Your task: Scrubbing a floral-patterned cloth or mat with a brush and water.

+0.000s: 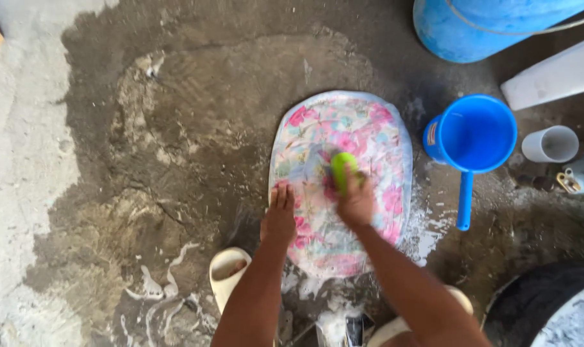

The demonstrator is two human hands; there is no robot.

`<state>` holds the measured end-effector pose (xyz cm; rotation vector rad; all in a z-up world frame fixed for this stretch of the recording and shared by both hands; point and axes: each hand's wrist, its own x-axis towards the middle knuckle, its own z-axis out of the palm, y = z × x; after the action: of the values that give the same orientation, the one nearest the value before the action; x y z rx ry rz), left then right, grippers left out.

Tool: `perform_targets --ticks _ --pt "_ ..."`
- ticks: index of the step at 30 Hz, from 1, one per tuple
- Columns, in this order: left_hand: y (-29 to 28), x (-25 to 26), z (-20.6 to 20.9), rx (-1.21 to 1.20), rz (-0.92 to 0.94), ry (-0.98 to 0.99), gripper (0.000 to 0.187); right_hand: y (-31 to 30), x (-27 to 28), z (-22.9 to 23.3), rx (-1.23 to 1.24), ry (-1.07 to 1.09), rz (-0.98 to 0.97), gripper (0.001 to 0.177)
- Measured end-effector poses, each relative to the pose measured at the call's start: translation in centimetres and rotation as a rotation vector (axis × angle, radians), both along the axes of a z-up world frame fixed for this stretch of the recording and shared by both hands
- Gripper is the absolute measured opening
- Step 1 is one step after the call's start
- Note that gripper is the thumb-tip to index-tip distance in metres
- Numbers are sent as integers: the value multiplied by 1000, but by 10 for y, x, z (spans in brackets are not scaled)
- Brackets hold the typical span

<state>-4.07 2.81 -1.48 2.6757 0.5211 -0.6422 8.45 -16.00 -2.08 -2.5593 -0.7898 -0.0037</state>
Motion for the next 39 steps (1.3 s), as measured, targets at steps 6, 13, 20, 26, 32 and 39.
perform_targets --ticks 6,13,20,26,32,39 --pt "-9 -31 38 30 241 -161 95 20 -12 -43 -111 -231 664 65" --pt "-42 -18 34 -32 539 -71 88 91 21 41 -245 389 -56 82" --pt "-23 29 53 -268 959 -160 59 62 -21 77 116 892 -317 68" --pt "-62 36 26 -186 486 -434 25 59 29 91 377 992 -313 62" --pt "-106 39 73 -402 290 -551 23 80 69 141 -31 664 -181 75" --pt "-144 57 95 -792 145 -439 26 13 90 139 -290 402 -321 72"
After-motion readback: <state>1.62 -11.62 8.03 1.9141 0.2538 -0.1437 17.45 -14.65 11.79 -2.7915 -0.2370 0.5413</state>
